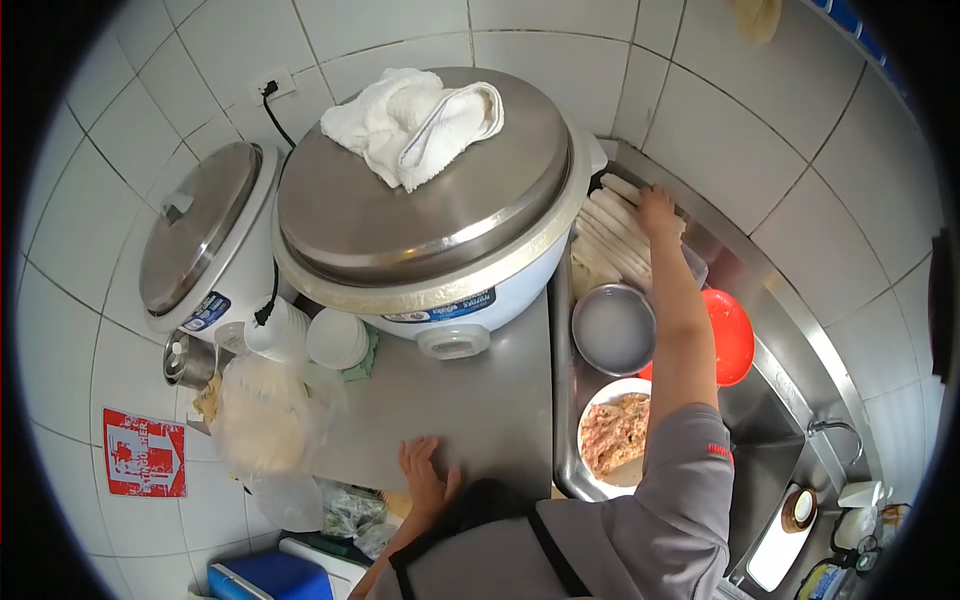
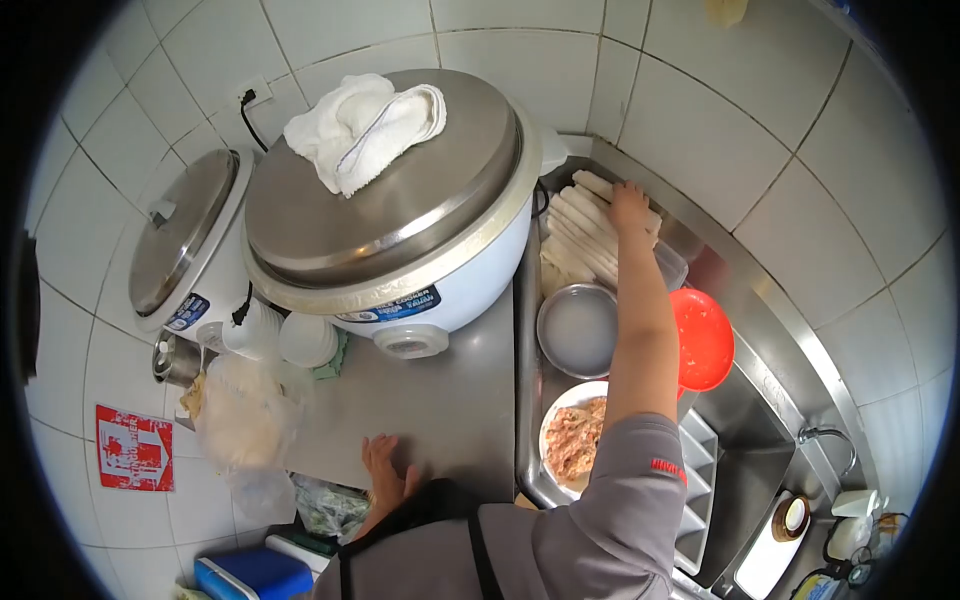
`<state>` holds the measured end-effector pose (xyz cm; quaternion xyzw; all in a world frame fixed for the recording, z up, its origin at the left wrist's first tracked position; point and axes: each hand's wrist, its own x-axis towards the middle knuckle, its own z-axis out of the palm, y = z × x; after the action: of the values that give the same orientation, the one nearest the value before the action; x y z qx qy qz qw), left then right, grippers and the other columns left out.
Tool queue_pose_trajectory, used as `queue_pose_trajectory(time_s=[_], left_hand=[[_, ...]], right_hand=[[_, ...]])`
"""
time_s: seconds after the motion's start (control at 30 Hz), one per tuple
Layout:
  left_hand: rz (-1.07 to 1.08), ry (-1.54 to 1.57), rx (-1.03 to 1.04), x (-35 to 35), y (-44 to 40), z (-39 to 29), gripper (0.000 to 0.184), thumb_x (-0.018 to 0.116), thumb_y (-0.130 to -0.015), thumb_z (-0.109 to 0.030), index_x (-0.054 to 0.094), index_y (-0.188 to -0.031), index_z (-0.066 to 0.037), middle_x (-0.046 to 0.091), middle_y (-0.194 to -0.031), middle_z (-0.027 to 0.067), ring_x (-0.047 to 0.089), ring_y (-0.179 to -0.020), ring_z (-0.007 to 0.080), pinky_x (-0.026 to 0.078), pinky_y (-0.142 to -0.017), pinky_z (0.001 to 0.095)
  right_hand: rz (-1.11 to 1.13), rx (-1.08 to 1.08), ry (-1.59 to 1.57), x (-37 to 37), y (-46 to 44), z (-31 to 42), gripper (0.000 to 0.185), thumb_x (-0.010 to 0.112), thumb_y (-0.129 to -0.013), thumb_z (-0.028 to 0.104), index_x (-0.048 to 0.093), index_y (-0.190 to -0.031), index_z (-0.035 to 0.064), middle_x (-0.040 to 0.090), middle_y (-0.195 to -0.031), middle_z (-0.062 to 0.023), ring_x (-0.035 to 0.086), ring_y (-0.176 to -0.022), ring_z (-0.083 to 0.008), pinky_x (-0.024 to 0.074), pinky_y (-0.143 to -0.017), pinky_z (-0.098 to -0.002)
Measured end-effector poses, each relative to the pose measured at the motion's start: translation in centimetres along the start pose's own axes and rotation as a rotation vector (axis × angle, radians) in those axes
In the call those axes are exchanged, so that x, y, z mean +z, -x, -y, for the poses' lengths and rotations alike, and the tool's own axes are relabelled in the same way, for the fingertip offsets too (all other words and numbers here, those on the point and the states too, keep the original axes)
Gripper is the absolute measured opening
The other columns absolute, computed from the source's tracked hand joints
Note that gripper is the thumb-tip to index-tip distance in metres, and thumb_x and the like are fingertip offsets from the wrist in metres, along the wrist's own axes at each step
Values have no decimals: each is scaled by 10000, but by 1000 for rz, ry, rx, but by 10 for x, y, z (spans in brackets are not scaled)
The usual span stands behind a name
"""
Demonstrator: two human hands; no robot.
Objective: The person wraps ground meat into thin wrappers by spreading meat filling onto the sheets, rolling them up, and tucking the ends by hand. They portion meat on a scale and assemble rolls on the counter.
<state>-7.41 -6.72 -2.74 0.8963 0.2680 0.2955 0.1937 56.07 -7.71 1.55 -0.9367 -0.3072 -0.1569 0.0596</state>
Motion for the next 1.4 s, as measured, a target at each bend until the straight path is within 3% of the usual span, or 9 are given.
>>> queue_pose_trajectory(time_s=[0.17,0.43,0.53,0.73,0.9,0.97,1.1,1.2,1.4], left_hand=[[1,11,40,-1,-1,1,548,616,-727,-256,438,-1176,5,482,-1134,199,431,-1113,383,219,-1037,564],[-9,214,66,9,4,13,507,613,-740,-211,471,-1171,16,502,-1114,206,445,-1094,389,286,-1010,502],[-88,382,23,-16,-11,6,450,616,-749,-148,486,-1154,-1,507,-1113,201,467,-1053,369,346,-944,452],[-338,473,-88,-94,-32,77,278,618,-789,-169,552,-1011,-15,573,-961,161,559,-813,258,442,-758,325],[746,22,-558,-194,-27,121,305,567,-842,-298,629,-777,-6,620,-623,85,648,-650,172,501,-607,285],[556,-158,-905,-220,-29,142,383,588,-828,-315,599,-1037,6,657,-777,158,674,-763,192,520,-631,313],[-356,-500,-242,-242,-26,189,721,560,-854,-166,153,-1427,-3,616,-1022,230,656,-721,244,512,-696,360],[-375,-4,-488,-243,-32,141,663,564,-832,-60,225,-1400,-14,559,-1119,225,622,-795,253,494,-712,345],[-380,-64,-184,-194,-10,160,399,521,-801,44,445,-1185,-35,505,-1078,137,603,-782,274,481,-688,350]], right_hand=[[79,56,34,-15,12,-5,380,626,-763,187,603,-1142,169,528,-1157,-123,486,-1117,-350,412,-934,-483],[-348,6,-377,-92,72,11,374,680,-753,304,654,-1083,130,583,-1116,-199,529,-1067,-376,412,-947,-435],[-341,76,-896,-159,159,49,318,659,-803,209,657,-1100,95,575,-1163,-155,552,-1051,-274,432,-903,-357],[-219,23,-1030,-192,283,57,282,586,-891,137,599,-1149,24,570,-1085,-77,548,-1027,-156,433,-897,-288],[-143,73,-1100,-206,328,76,256,584,-883,98,600,-1124,14,582,-1053,-53,552,-984,-143,424,-878,-283],[-172,49,-1045,-210,334,88,252,588,-879,97,601,-1120,24,576,-1039,-50,554,-951,-142,428,-852,-276],[-197,-37,-1030,-225,339,127,233,597,-867,94,611,-1094,43,559,-1018,-50,550,-901,-143,439,-805,-269],[-173,-170,-1020,-230,344,162,228,609,-852,90,611,-1074,43,550,-1020,-56,547,-900,-145,442,-774,-266],[-2,-309,-996,-234,358,224,244,614,-836,83,608,-1075,34,538,-1037,-84,555,-919,-194,446,-759,-299]])
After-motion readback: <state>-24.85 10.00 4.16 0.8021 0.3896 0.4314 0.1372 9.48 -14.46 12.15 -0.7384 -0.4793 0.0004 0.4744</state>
